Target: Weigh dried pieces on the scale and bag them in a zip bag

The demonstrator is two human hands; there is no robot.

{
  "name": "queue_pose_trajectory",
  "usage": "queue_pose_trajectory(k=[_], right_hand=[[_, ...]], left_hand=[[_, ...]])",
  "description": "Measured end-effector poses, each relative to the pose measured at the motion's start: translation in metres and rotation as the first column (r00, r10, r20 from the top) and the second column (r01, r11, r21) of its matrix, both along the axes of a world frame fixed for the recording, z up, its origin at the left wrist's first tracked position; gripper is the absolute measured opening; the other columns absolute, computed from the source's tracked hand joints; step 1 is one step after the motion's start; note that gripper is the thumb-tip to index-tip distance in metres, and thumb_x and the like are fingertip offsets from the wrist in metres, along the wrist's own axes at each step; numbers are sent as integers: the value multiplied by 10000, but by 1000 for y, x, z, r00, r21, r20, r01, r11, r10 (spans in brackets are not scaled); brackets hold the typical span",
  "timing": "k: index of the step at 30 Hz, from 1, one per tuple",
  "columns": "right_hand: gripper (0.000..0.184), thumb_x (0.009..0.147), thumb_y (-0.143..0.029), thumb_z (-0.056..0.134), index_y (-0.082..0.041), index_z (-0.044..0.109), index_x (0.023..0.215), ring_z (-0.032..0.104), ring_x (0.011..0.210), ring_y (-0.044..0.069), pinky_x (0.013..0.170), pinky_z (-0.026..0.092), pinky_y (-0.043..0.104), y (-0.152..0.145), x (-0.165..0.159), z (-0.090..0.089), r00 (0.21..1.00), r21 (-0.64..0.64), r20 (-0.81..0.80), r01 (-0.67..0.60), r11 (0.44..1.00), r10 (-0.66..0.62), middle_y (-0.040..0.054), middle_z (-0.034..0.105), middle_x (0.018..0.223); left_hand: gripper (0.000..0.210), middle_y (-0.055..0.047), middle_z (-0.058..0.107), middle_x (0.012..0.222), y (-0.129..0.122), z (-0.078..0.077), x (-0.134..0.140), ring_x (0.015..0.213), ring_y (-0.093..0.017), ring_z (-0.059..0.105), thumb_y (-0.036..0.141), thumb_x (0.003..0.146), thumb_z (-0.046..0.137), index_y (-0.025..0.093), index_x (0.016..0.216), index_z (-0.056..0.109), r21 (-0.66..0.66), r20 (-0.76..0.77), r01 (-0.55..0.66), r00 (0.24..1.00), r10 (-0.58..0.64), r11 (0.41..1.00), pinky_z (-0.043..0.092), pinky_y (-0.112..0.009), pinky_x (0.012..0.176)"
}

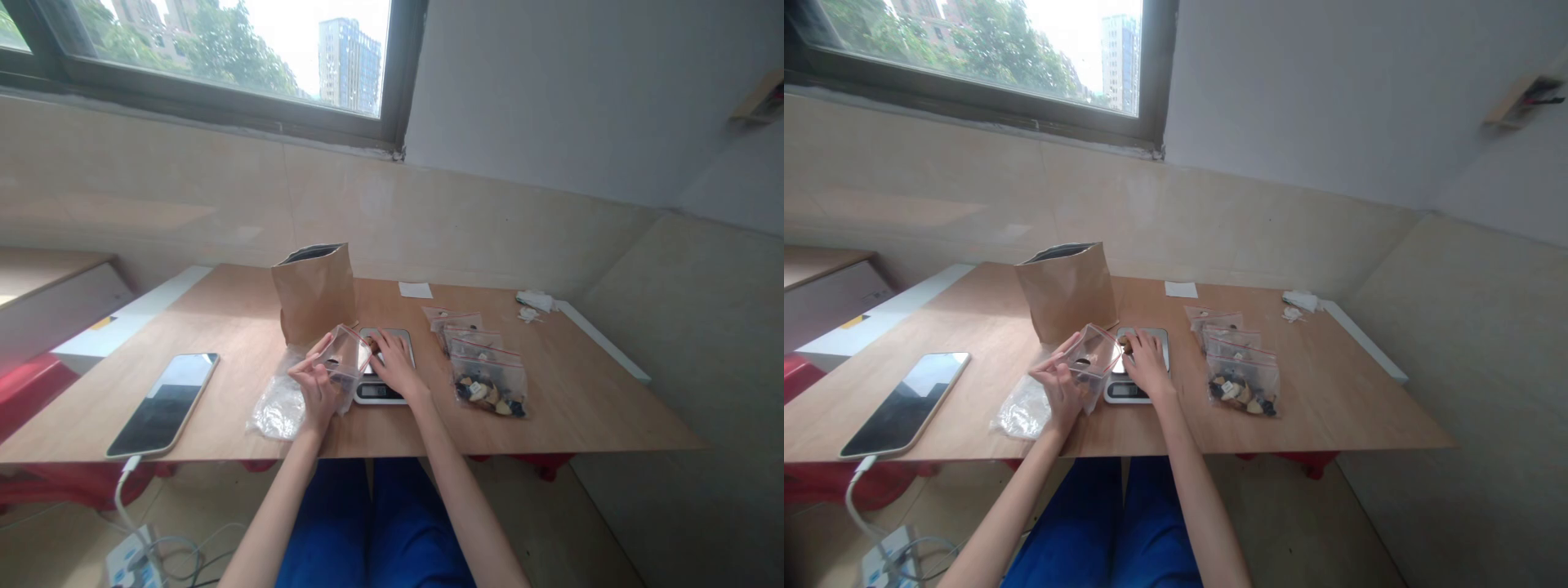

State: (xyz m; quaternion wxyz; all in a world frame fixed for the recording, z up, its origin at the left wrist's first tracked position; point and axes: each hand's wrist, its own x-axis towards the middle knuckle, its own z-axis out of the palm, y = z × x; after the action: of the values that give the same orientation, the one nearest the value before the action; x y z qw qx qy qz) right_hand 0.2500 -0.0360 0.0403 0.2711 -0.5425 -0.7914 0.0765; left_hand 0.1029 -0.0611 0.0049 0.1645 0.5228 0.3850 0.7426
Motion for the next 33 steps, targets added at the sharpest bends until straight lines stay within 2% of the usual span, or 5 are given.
queue_pose_trajectory(k=[4, 14, 23, 28, 33], right_hand=[[382, 857, -171, 509, -150, 505, 1238, 444, 1247, 272, 1064, 234, 527, 8, -5, -3, 995, -35, 98, -2, 999, 5, 160, 540, 1284], [205, 877, -91, 459, -143, 618, 995, 542, 940, 228, 851, 427, 347, 16, -9, -6, 986, 36, 136, -106, 994, 100, 123, 626, 999], [180, 862, -92, 491, -168, 645, 916, 585, 917, 197, 845, 460, 328, 21, -4, -13, 953, 82, -279, -96, 992, 115, 80, 629, 926], [115, 826, -139, 534, -176, 638, 860, 610, 825, 161, 771, 486, 283, 21, -7, -3, 833, 106, -552, 26, 994, 37, 49, 640, 877], [83, 795, -197, 573, -169, 619, 859, 621, 784, 141, 748, 502, 262, 9, -16, 25, 683, 99, -730, 83, 992, 16, 38, 658, 862]], left_hand=[[127, -199, 576, 1169, 0, 1, 0, 1098, -261, 587, 307, 911, 344, 233, 971, 260, 5, 35, 21, 999, -21, 1000, 459, -515, 893], [139, -226, 575, 1159, -1, 4, 1, 1085, -277, 592, 318, 907, 347, 221, 943, 254, -36, 23, -35, 999, 36, 999, 466, -508, 881], [149, -222, 571, 1184, 3, -2, -1, 1064, -261, 601, 330, 908, 356, 213, 954, 277, -112, 53, -70, 996, 76, 991, 469, -478, 877], [160, -222, 565, 1200, 4, -3, -2, 1077, -259, 593, 336, 908, 365, 204, 973, 302, -129, 61, -87, 994, 95, 988, 462, -462, 889], [158, -221, 564, 1201, 3, -3, -3, 1088, -244, 587, 337, 919, 352, 200, 982, 307, -158, 70, -76, 994, 88, 984, 460, -448, 906]])
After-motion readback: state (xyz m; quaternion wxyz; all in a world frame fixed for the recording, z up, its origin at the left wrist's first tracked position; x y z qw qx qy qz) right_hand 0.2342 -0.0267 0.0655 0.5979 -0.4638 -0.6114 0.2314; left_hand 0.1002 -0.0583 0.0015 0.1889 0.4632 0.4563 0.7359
